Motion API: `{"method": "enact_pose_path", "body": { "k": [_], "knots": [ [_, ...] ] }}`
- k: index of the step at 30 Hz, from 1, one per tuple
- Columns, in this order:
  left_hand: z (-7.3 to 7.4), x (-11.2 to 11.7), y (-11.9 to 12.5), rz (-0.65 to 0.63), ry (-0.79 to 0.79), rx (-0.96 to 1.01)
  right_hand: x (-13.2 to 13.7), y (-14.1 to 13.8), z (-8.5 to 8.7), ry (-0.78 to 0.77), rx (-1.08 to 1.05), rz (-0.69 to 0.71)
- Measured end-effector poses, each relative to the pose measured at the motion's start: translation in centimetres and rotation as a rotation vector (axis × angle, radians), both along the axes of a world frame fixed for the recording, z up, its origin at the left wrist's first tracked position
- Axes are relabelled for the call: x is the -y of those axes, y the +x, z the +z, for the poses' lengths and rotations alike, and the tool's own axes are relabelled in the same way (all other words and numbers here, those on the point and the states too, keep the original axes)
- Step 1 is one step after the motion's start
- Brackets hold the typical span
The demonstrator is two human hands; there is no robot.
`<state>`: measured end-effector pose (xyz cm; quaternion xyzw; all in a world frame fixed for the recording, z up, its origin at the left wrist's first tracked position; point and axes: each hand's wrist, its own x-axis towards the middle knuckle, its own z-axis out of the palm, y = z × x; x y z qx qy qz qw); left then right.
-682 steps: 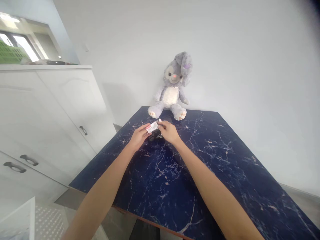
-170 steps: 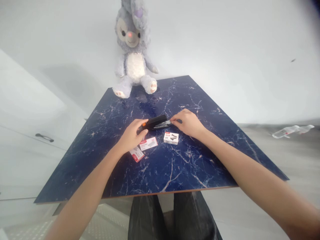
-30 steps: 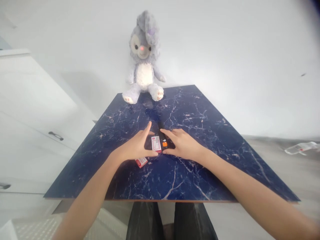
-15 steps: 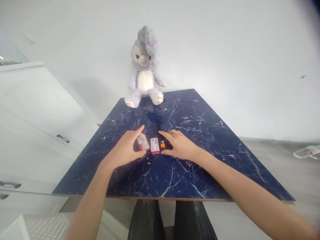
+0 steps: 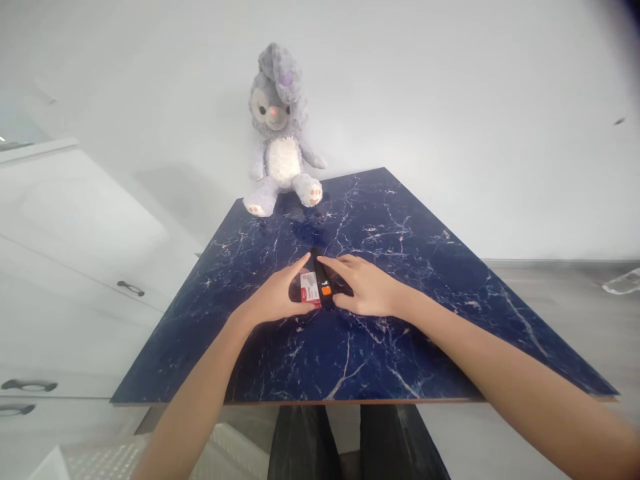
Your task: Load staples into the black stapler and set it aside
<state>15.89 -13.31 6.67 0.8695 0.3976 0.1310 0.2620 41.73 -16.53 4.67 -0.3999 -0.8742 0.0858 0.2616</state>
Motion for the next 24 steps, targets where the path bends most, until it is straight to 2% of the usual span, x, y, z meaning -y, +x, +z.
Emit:
{"method": "enact_pose_path", "body": {
  "k": [4, 7, 11, 14, 18, 21, 24],
  "knots": [
    [-0.4, 0.1, 0.3, 0.012, 0.029, -0.055, -0.8, 0.9, 0.3, 0.000, -0.006, -0.174],
    [-0.7, 0.2, 0.4, 0.023, 0.024, -0.070, -1.4, 2.0, 0.2, -0.066, 0.064, -0.312],
    [-1.3, 0.2, 0.6, 0.043, 0.058, -0.056, -1.7, 2.7, -0.2, -0.185, 0.206, -0.321],
    [-1.7, 0.2, 0.8, 0.038, 0.086, -0.057, -1.7, 2.3, -0.3, -0.202, 0.212, -0.343],
    [-1.8, 0.1, 0.5, 0.003, 0.107, -0.036, -2.0, 1.6, -0.5, -0.167, 0.076, -0.414],
    [-1.6, -0.1, 0.1, -0.049, 0.172, 0.055, -2.1, 1.3, -0.5, -0.074, -0.096, -0.475],
    [-1.4, -0.3, 0.1, 0.030, 0.282, 0.252, -1.6, 0.7, -0.1, 0.064, -0.280, -0.480]
  ]
}}
